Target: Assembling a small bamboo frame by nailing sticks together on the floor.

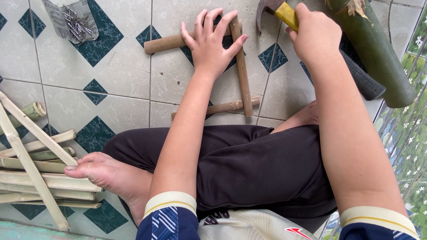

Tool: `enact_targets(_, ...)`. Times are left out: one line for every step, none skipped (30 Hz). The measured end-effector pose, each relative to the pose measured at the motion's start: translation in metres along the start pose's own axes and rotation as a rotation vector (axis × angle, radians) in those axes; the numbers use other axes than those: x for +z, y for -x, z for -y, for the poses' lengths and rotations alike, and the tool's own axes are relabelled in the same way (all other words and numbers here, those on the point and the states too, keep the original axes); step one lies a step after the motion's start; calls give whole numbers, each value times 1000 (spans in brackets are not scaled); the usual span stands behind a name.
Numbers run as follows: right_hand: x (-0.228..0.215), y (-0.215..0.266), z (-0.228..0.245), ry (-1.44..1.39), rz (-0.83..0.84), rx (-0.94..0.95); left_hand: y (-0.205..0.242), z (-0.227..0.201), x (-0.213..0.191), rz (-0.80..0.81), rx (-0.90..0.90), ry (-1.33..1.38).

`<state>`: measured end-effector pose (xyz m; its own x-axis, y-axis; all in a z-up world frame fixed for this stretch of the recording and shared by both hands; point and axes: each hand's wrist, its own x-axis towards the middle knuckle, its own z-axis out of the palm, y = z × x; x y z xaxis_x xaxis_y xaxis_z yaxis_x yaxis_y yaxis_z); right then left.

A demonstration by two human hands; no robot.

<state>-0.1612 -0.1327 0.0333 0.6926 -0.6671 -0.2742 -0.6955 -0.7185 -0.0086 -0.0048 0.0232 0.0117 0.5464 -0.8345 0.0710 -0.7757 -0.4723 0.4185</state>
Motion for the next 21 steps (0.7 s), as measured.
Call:
enact_targets(1,1,-1,-8,-24,-13,0,-1,0,2,-5,12)
enact_targets(1,1,-1,-9,-23,-14,0,-1,0,2,-6,11)
enact_targets(1,0,-1,-9,-25,-12,0,-1,0,-13,-3,5)
enact_targets(2,0,-2,-10,-27,-9,0,-1,0,-28,1,0)
enact_targets(2,0,-2,-10,-27,-10,0,-2,-1,-29,0,-1)
enact_targets(2,0,-2,-11,-24,-8,0,-3,-2,-29,-1,17)
enact_targets(2,-1,-2,-12,-19,-11,1,-3,-3,-30,-5,35)
enact_targets(1,0,-2,-13,-20,-16,0,-2,-2,-32,-10,32)
enact_targets(0,0,-2,-12,-13,-12,0,-2,-1,-23,-14,31)
enact_targets(-1,0,-2,-11,-6,-8,-1,-2,-1,-13,-18,30)
enact_targets(-1,0,-1,-11,-6,-13,-1,-1,0,-15,-23,29)
enact_targets(-1,0,-1,-24,-2,-10,0,-1,1,-29,-14,22)
enact_targets(-2,-1,-1,-39,1,-6,-1,-1,2,-43,-3,15)
enact_targets(-2,0,-1,-40,0,-9,-1,-1,2,-46,-5,13)
enact_targets(-4,-1,0,-56,26,4,-1,-1,3,-44,-13,12)
enact_targets(-5,-1,1,-73,53,18,-1,-2,3,-42,-22,11)
enact_targets(-6,-1,1,-75,52,16,-1,-1,3,-43,-22,8)
enact_targets(-6,0,2,-74,55,14,-1,-1,4,-39,-18,4)
enact_targets(-7,0,1,-71,57,14,-1,-1,5,-35,-12,3)
enact_targets(-6,0,1,-72,54,15,-2,-1,4,-36,-10,2)
enact_targets(-5,1,0,-40,19,1,-2,-1,4,-31,-12,11)
